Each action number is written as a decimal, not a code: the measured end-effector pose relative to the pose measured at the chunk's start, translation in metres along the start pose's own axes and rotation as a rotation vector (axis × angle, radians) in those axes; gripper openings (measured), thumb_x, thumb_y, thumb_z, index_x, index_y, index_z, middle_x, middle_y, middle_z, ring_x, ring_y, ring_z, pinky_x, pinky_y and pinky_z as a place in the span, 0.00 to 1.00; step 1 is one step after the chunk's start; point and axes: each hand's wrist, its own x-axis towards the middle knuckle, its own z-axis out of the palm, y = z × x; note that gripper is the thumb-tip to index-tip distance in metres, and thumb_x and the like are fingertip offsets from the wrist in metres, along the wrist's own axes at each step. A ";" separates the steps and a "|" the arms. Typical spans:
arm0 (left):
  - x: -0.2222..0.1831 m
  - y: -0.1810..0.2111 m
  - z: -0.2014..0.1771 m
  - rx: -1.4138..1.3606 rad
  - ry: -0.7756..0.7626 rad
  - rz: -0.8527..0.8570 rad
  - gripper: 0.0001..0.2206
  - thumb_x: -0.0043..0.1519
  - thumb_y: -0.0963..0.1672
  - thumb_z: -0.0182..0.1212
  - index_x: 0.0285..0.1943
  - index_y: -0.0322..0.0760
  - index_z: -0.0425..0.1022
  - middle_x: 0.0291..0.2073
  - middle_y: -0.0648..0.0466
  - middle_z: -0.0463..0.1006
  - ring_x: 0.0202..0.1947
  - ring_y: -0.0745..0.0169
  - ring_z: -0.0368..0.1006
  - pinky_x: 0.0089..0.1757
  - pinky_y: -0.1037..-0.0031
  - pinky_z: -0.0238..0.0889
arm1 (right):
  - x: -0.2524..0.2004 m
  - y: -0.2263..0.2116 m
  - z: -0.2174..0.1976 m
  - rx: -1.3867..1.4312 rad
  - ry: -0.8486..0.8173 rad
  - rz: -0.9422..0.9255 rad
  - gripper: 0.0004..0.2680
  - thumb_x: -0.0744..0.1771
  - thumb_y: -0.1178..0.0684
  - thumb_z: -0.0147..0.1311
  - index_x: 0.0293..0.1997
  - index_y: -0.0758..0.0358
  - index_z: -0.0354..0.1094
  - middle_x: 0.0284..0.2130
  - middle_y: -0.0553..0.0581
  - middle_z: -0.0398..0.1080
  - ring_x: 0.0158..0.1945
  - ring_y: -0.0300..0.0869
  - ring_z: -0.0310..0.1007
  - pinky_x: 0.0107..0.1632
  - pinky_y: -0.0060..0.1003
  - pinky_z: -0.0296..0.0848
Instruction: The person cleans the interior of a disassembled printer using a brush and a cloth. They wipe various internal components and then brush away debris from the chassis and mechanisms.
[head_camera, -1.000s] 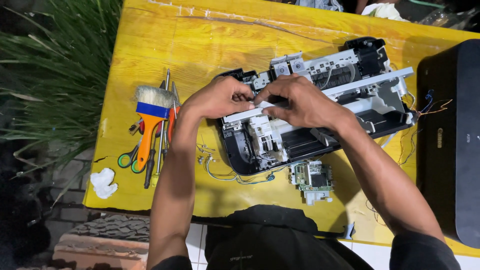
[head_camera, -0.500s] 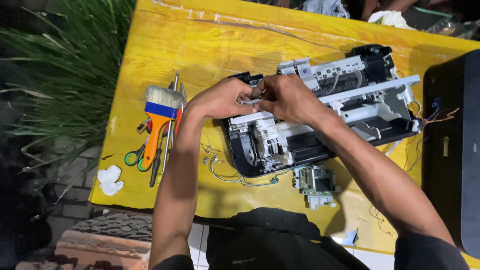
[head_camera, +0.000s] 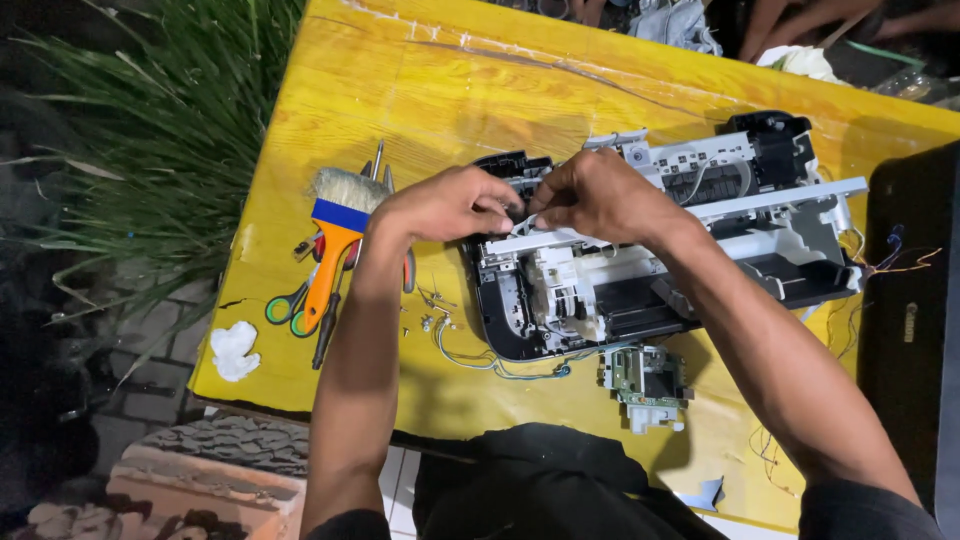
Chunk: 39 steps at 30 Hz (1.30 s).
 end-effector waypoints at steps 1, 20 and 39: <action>-0.003 0.002 0.001 -0.002 -0.002 -0.003 0.18 0.65 0.42 0.63 0.63 0.29 0.74 0.54 0.38 0.80 0.56 0.41 0.77 0.57 0.51 0.67 | 0.000 0.000 0.002 0.003 -0.002 0.001 0.04 0.62 0.58 0.66 0.37 0.62 0.81 0.28 0.64 0.80 0.36 0.57 0.82 0.40 0.48 0.77; 0.009 -0.018 0.006 -0.064 -0.055 0.048 0.31 0.58 0.35 0.64 0.74 0.41 0.66 0.39 0.46 0.84 0.39 0.57 0.76 0.41 0.71 0.72 | 0.000 0.000 0.000 -0.007 -0.024 -0.133 0.05 0.62 0.60 0.67 0.40 0.60 0.82 0.30 0.64 0.80 0.34 0.55 0.81 0.38 0.47 0.79; -0.003 0.009 0.010 -0.008 0.060 0.029 0.14 0.64 0.44 0.65 0.57 0.34 0.80 0.44 0.42 0.84 0.46 0.47 0.80 0.43 0.66 0.73 | 0.031 0.019 0.000 -0.170 -0.265 -0.046 0.02 0.62 0.54 0.66 0.34 0.54 0.83 0.29 0.61 0.80 0.38 0.54 0.81 0.44 0.47 0.78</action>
